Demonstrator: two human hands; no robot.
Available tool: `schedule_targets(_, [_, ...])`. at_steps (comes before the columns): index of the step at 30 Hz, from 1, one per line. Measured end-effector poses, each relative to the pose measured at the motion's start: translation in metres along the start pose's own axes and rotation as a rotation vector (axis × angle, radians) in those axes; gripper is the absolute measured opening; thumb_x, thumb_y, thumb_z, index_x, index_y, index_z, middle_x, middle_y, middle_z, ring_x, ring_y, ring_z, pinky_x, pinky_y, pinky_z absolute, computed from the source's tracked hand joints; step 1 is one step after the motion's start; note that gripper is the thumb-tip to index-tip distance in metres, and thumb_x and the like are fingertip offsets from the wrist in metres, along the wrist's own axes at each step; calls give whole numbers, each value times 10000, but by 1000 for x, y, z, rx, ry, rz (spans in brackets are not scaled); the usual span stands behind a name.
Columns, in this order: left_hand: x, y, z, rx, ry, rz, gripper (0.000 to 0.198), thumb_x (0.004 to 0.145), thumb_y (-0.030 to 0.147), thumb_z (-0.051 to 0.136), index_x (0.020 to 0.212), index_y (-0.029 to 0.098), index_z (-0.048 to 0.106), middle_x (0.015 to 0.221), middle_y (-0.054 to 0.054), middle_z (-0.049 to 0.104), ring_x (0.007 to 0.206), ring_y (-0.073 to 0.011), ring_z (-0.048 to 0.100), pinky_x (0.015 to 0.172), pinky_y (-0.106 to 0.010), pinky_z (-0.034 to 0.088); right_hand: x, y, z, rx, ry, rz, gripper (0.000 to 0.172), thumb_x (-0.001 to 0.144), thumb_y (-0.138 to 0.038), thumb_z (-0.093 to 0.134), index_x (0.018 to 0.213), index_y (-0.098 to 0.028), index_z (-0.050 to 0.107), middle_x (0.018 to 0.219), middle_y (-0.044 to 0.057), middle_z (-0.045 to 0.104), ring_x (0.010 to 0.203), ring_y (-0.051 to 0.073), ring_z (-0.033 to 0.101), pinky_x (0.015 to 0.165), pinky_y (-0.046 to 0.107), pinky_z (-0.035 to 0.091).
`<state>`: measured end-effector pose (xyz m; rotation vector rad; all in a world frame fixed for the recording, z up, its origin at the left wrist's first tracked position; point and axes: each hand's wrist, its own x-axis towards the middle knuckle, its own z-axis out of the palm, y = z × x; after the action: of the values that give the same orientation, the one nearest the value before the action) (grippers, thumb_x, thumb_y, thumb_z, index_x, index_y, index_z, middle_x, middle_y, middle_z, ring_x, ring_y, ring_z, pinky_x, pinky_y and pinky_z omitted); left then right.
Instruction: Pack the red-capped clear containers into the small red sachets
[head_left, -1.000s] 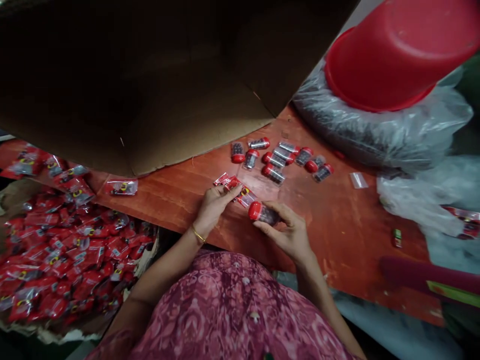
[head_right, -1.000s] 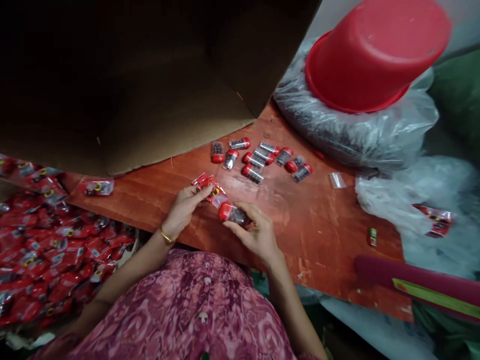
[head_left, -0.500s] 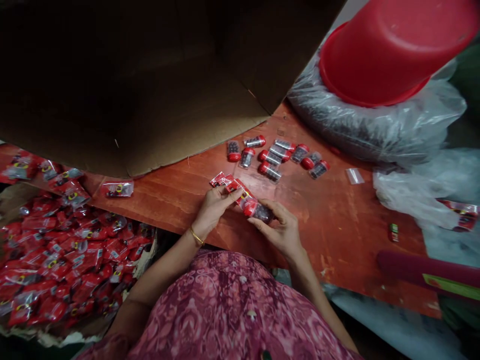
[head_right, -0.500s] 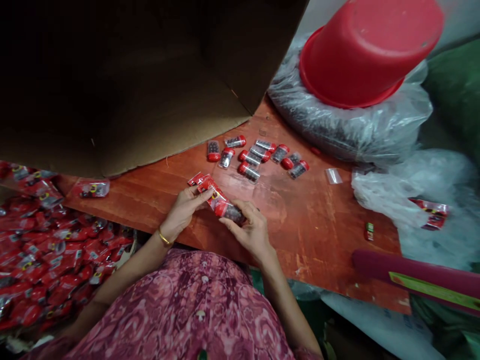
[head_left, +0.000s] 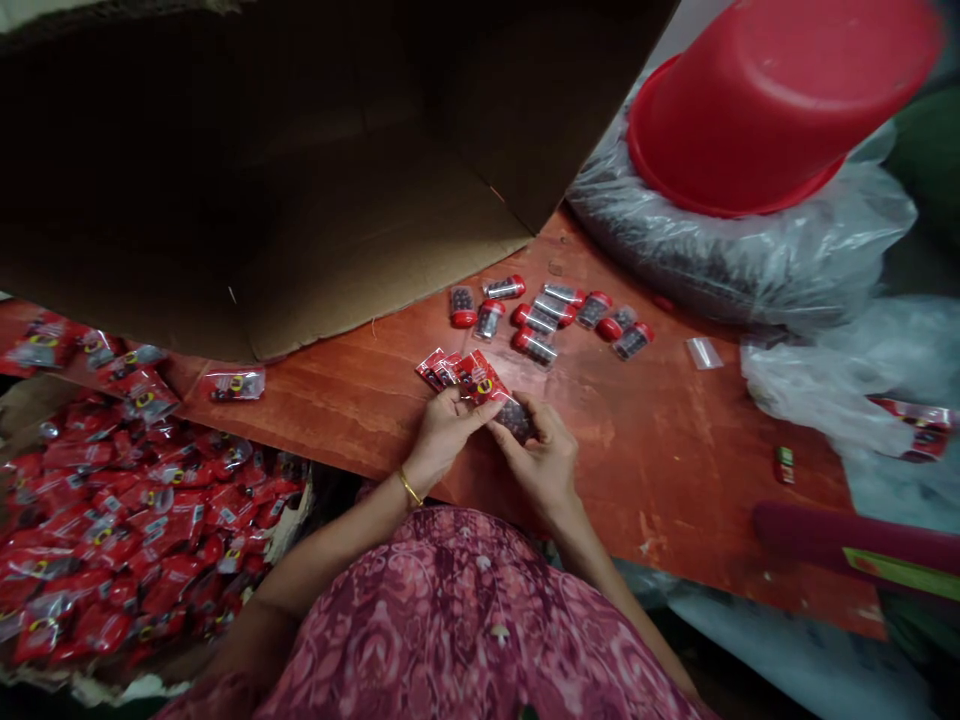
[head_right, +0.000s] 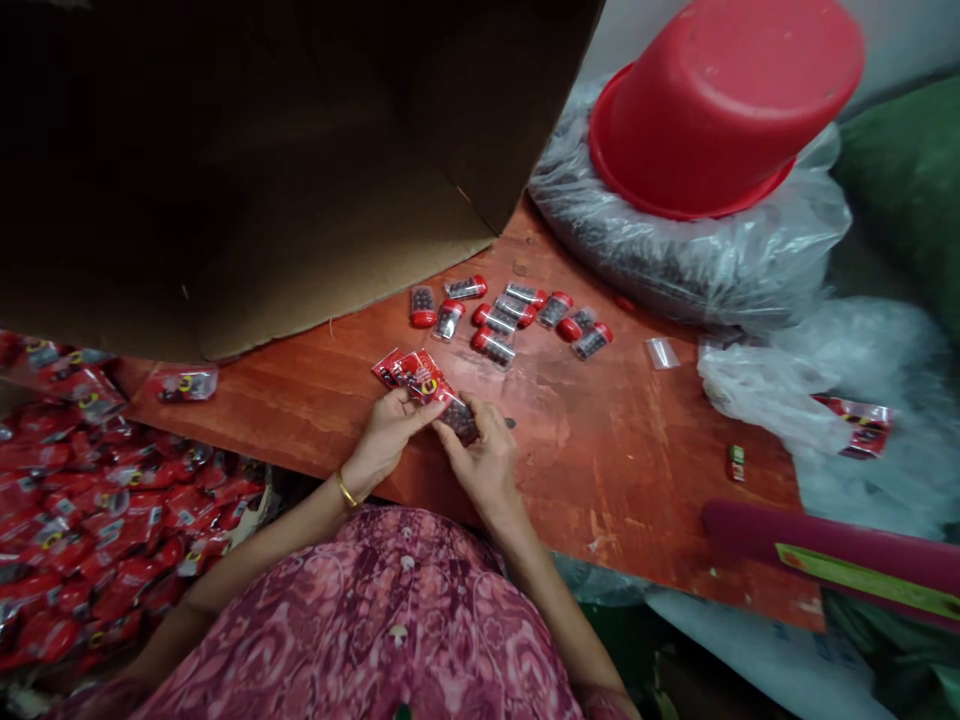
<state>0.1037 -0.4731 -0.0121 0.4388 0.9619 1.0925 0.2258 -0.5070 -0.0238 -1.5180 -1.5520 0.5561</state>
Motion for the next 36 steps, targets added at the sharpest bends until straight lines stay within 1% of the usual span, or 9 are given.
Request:
schedule_targets(3, [0, 4, 1, -44, 16, 21, 330, 481, 223, 817, 738, 127, 633, 708, 15, 673, 640, -78, 579, 704, -224, 448, -1, -1, 4, 208, 7, 127, 414, 710, -386, 680, 1060, -184, 589, 926, 74, 667, 746, 182, 626, 677, 327, 516])
schedule_targets(7, [1, 4, -1, -66, 47, 44, 329, 469, 230, 818, 722, 129, 634, 694, 15, 667, 622, -79, 570, 690, -230, 447, -1, -2, 2, 478, -78, 374, 306, 755, -407, 618, 942, -166, 587, 613, -20, 603, 453, 104, 520, 461, 236, 437])
schedule_targets(13, [1, 3, 0, -45, 12, 54, 310, 526, 324, 791, 700, 126, 627, 647, 8, 645, 568, -83, 560, 602, -224, 448, 2, -9, 7, 739, -52, 549, 263, 690, -385, 695, 797, -165, 598, 467, -71, 520, 446, 91, 517, 526, 235, 460])
schedule_targets(18, [-7, 5, 1, 3, -113, 12, 401, 597, 498, 705, 672, 124, 579, 581, -13, 612, 450, -92, 526, 439, -219, 393, -2, -12, 8, 850, -76, 656, 312, 589, -387, 775, 697, -158, 593, 457, -73, 511, 408, 72, 473, 501, 243, 482])
schedule_targets(20, [-11, -2, 3, 51, -125, -15, 434, 618, 545, 668, 682, 126, 575, 570, -16, 601, 430, -92, 513, 416, -221, 373, -4, -12, 8, 841, -55, 669, 336, 573, -393, 787, 708, -155, 594, 466, -74, 513, 419, 72, 481, 492, 236, 485])
schedule_targets(24, [-14, -18, 7, 51, 75, 84, 413, 664, 533, 644, 734, 129, 599, 591, 5, 566, 488, -73, 483, 476, -214, 369, -10, -14, 8, 566, 182, 596, 387, 595, -406, 785, 824, -147, 613, 569, -46, 601, 463, 64, 529, 453, 173, 447])
schedule_targets(26, [-14, -19, 7, 16, 78, 103, 411, 662, 530, 653, 744, 129, 617, 603, 8, 555, 522, -77, 472, 503, -220, 368, -11, -15, 7, 489, 223, 585, 433, 553, -434, 804, 807, -141, 611, 576, -35, 618, 452, 68, 538, 428, 165, 436])
schedule_targets(30, [-12, -9, 0, 99, 73, 163, 446, 733, 554, 566, 663, 119, 632, 571, 6, 525, 541, -81, 434, 521, -228, 363, -8, -16, 5, 566, 119, 645, 462, 502, -428, 830, 780, -140, 598, 553, -27, 621, 447, 84, 551, 422, 177, 450])
schedule_targets(36, [-11, -7, -8, 57, 32, 4, 456, 710, 461, 636, 998, 111, 677, 704, -46, 645, 550, -97, 532, 517, -228, 441, -4, -12, 12, 701, -53, 583, 252, 652, -342, 745, 737, -173, 579, 635, -20, 622, 469, 95, 537, 512, 279, 530])
